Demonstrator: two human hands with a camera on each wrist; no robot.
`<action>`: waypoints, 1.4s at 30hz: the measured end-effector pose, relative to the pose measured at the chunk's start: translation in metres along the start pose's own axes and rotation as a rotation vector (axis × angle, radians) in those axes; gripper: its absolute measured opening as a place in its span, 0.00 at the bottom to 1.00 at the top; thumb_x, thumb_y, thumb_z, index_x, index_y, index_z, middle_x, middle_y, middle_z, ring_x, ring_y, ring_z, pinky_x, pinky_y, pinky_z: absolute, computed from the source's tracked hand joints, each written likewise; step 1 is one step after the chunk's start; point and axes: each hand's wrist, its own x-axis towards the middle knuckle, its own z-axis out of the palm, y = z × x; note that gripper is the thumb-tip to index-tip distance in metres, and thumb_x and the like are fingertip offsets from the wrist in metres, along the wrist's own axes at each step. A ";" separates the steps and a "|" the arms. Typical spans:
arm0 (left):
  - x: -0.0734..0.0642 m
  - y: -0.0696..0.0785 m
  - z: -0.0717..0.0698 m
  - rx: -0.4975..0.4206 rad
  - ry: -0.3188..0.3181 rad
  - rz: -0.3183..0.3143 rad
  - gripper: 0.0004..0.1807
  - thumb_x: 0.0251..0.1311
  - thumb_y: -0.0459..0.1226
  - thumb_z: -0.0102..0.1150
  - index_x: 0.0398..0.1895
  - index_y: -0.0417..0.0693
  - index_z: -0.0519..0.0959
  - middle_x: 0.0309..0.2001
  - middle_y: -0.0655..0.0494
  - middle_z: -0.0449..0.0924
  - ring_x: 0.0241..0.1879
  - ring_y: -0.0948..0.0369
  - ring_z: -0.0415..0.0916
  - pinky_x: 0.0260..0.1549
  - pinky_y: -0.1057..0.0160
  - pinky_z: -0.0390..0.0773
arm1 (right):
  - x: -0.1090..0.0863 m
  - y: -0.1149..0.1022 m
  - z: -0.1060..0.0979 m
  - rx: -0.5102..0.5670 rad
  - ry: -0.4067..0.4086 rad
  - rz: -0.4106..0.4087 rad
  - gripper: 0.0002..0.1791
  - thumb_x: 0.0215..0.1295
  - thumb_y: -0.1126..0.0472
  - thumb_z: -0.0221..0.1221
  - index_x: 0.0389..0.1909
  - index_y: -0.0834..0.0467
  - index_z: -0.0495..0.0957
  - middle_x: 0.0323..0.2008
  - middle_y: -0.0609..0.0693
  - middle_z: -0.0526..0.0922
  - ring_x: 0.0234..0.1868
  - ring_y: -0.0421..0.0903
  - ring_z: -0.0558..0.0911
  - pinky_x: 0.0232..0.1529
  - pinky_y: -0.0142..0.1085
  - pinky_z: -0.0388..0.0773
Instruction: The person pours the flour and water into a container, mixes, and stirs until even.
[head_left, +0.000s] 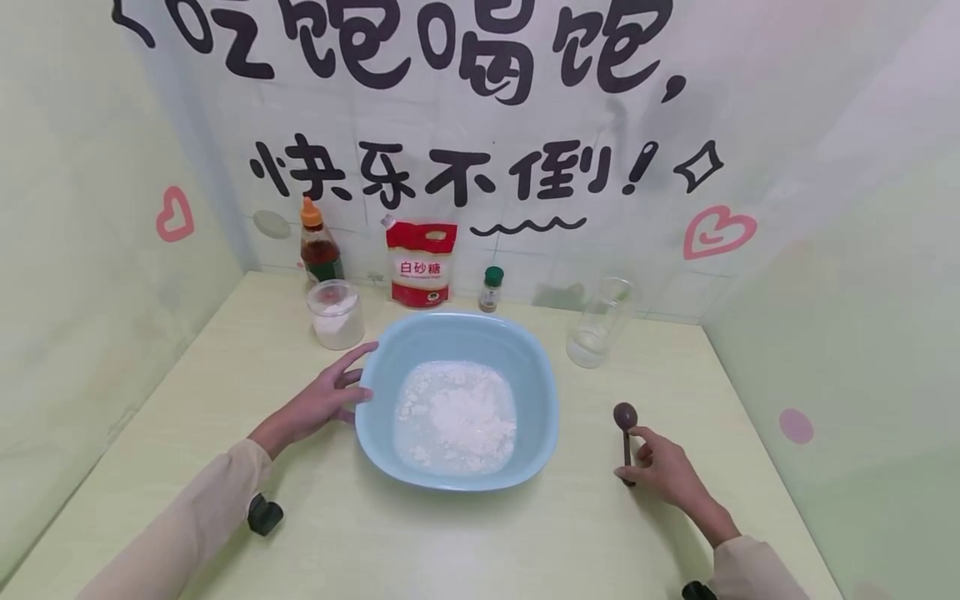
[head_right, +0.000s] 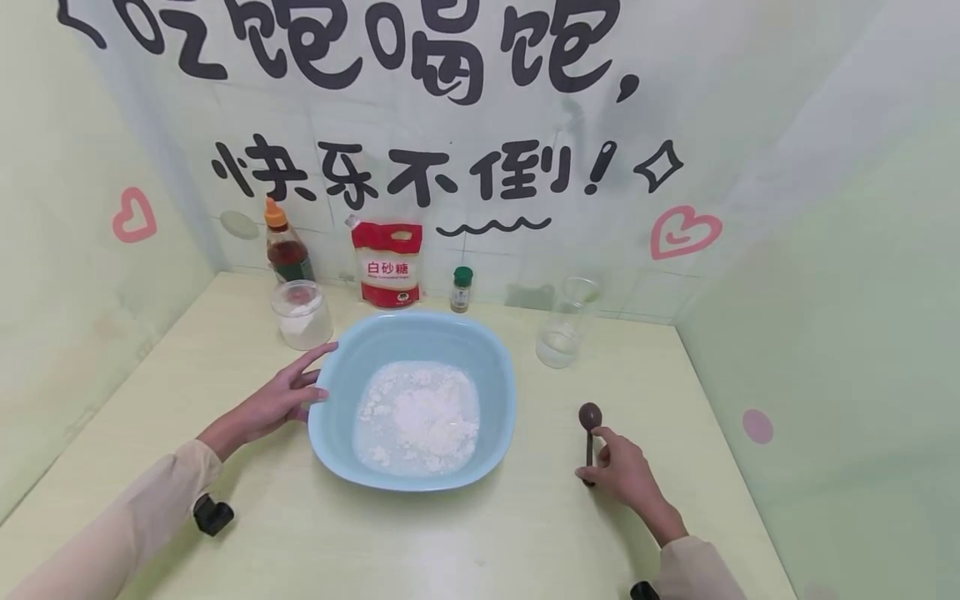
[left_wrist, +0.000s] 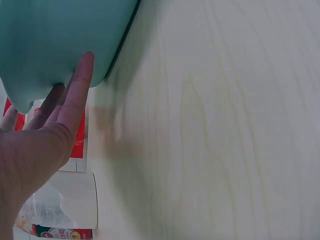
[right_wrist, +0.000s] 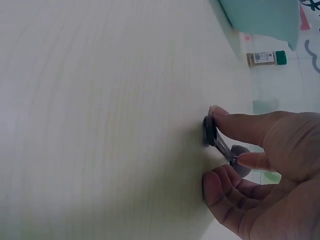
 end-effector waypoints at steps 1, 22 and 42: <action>0.000 0.001 0.000 -0.001 0.000 -0.002 0.44 0.68 0.38 0.57 0.80 0.66 0.45 0.78 0.35 0.50 0.63 0.39 0.73 0.44 0.40 0.86 | 0.000 0.000 0.000 -0.005 0.002 0.003 0.38 0.50 0.61 0.74 0.61 0.69 0.71 0.33 0.54 0.82 0.33 0.46 0.78 0.31 0.35 0.76; 0.000 0.000 -0.001 0.009 0.002 -0.009 0.44 0.69 0.39 0.57 0.81 0.65 0.44 0.78 0.36 0.49 0.64 0.37 0.71 0.44 0.41 0.86 | -0.005 -0.005 -0.009 -0.030 -0.079 0.045 0.28 0.54 0.72 0.66 0.58 0.70 0.72 0.24 0.51 0.83 0.24 0.44 0.78 0.25 0.36 0.75; 0.001 0.000 -0.002 0.006 -0.006 -0.008 0.44 0.69 0.39 0.57 0.80 0.66 0.44 0.78 0.35 0.49 0.65 0.36 0.70 0.44 0.41 0.86 | -0.006 0.005 -0.004 -0.042 0.014 0.008 0.26 0.60 0.70 0.64 0.60 0.69 0.74 0.22 0.49 0.80 0.23 0.43 0.73 0.21 0.31 0.68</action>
